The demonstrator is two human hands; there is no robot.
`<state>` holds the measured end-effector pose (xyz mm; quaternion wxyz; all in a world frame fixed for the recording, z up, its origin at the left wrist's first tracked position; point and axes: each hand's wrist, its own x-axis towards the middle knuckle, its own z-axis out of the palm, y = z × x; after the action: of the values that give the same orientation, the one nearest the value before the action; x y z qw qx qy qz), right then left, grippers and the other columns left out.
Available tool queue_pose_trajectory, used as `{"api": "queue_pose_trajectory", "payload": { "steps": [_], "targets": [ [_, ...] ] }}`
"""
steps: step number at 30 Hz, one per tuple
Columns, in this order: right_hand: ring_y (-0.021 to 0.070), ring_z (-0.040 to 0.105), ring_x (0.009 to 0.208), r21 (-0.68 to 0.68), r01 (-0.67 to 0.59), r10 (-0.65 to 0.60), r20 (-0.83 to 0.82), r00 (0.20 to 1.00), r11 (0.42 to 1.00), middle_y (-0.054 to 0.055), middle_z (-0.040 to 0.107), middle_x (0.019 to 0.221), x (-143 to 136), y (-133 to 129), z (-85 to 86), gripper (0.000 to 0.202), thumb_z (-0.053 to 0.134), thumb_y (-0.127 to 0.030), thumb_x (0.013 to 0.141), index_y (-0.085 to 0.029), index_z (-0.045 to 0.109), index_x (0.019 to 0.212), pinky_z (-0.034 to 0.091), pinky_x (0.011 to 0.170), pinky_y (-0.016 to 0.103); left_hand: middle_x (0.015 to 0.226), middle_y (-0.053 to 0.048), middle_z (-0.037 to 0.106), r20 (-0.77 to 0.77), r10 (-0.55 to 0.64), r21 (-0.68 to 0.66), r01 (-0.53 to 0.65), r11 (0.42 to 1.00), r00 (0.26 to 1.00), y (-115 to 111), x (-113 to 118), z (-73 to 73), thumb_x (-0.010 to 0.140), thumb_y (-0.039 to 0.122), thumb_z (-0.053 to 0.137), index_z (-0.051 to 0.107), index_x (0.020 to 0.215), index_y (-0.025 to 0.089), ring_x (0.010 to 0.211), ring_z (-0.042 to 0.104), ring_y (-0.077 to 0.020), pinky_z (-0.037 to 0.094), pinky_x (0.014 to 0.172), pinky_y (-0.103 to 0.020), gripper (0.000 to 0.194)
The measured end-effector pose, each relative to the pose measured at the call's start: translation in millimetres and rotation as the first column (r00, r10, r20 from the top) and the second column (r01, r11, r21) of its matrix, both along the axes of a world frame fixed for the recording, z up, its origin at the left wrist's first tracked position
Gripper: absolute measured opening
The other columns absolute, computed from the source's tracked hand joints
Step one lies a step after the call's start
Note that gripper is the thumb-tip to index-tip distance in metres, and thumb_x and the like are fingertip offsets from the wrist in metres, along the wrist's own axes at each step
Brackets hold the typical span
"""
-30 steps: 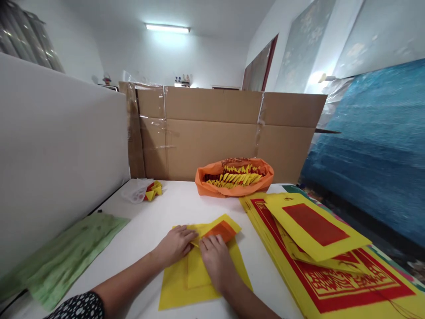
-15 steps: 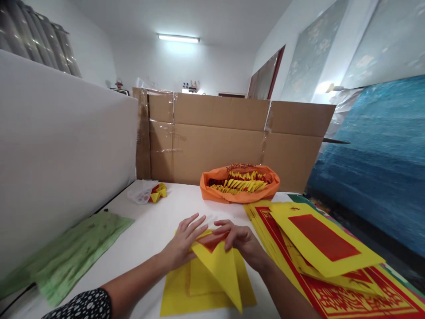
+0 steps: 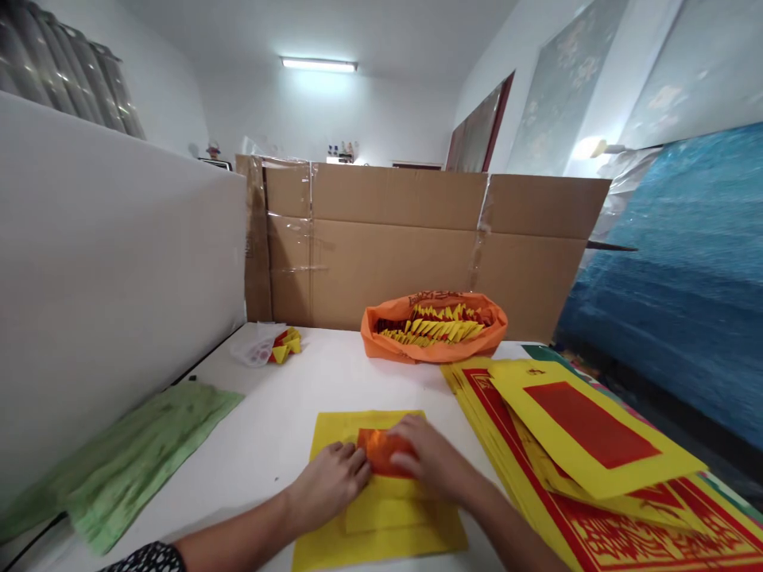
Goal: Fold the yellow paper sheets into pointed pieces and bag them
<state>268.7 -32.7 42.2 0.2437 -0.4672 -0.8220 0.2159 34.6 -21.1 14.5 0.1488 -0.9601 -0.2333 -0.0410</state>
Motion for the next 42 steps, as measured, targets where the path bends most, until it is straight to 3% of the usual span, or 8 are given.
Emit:
{"api": "queue_pose_trajectory", "payload": {
  "steps": [3,5,10,15,19,25,33,42],
  "targets": [
    [0.025,0.058,0.103,-0.019,0.046,-0.047,-0.037,0.998,0.999,0.007,0.06,0.113,-43.2,-25.7,-20.5,0.047,0.076,-0.023,0.07,-0.023,0.058,0.114,0.05,0.088,0.035,0.084,-0.007,0.063,-0.001,0.045,-0.071,-0.045,0.996,0.999,-2.0,2.2,5.0,0.092,0.026,0.058,0.059,0.094,0.013,0.074,0.061,-0.0214,0.045,0.061,-0.032,0.013],
    [0.0237,0.058,0.098,0.042,0.14,-0.138,-0.053,0.989,0.989,0.006,0.06,0.106,-56.9,-31.8,-34.0,0.028,0.068,-0.016,0.077,-0.022,0.06,0.103,0.049,0.084,0.033,0.083,-0.005,0.063,0.065,0.046,-0.156,-0.036,0.987,0.997,4.7,-4.1,8.6,0.094,0.03,0.055,0.058,0.093,0.015,0.073,0.061,-0.0196,0.045,0.065,-0.031,0.015],
    [0.0195,0.055,0.084,0.279,0.179,-0.205,0.07,0.976,0.943,0.001,0.061,0.086,-47.3,-22.8,-43.3,0.022,0.05,-0.004,0.086,-0.022,0.059,0.076,0.043,0.079,0.033,0.089,-0.003,0.064,0.274,0.014,-0.304,0.073,0.95,0.962,30.5,-30.1,7.3,0.097,0.022,0.047,0.059,0.092,0.02,0.089,0.06,-0.0177,0.044,0.084,-0.03,0.013],
    [0.0191,0.055,0.09,0.154,0.164,-0.161,-0.034,0.986,0.974,0.001,0.063,0.093,-41.0,-21.9,-36.0,0.025,0.051,0.0,0.078,-0.023,0.06,0.085,0.042,0.083,0.033,0.085,-0.005,0.062,0.314,-0.023,-0.338,0.134,0.932,0.949,31.2,-34.0,1.6,0.099,0.02,0.039,0.059,0.087,0.019,0.085,0.058,-0.0175,0.044,0.08,-0.029,0.023],
    [0.0175,0.054,0.073,0.006,0.275,-0.271,-0.139,0.952,0.962,-0.001,0.058,0.075,-44.3,-14.7,-41.1,0.014,0.056,-0.015,0.083,-0.021,0.05,0.072,0.041,0.067,0.028,0.084,-0.002,0.063,0.371,0.196,-0.495,0.014,0.869,0.908,26.9,-26.6,-0.7,0.093,0.016,0.046,0.058,0.085,0.02,0.08,0.058,-0.0163,0.045,0.073,-0.026,0.016],
    [0.0145,0.053,0.06,-0.135,0.374,-0.397,-0.247,0.884,0.918,-0.005,0.054,0.065,-38.2,8.7,-54.0,0.006,0.053,-0.025,0.086,-0.022,0.051,0.081,0.04,0.057,0.024,0.085,0.002,0.067,0.473,0.594,-0.765,-0.03,0.643,0.651,32.9,-18.8,-9.2,0.084,0.014,0.055,0.059,0.101,0.021,0.077,0.063,-0.0149,0.048,0.071,-0.025,0.019],
    [0.0204,0.064,0.093,0.002,0.309,-0.304,-0.179,0.936,0.951,0.006,0.067,0.104,-39.2,9.9,-57.4,0.025,0.042,-0.018,0.091,-0.023,0.061,0.107,0.049,0.081,0.031,0.085,-0.003,0.062,0.473,0.459,-0.607,-0.099,0.788,0.752,29.0,-12.1,-5.2,0.082,0.002,0.044,0.073,0.09,0.021,0.078,0.057,-0.0162,0.043,0.069,-0.026,0.036],
    [0.0187,0.064,0.074,0.07,0.342,-0.34,-0.04,0.94,0.937,0.003,0.062,0.085,-42.0,10.0,-59.8,0.03,0.04,-0.023,0.097,-0.024,0.07,0.099,0.051,0.07,0.029,0.089,-0.003,0.058,0.397,0.452,-0.58,-0.163,0.798,0.799,26.3,-12.7,-10.3,0.086,0.005,0.047,0.074,0.099,0.026,0.087,0.052,-0.0194,0.042,0.079,-0.032,0.037]
  ]
}}
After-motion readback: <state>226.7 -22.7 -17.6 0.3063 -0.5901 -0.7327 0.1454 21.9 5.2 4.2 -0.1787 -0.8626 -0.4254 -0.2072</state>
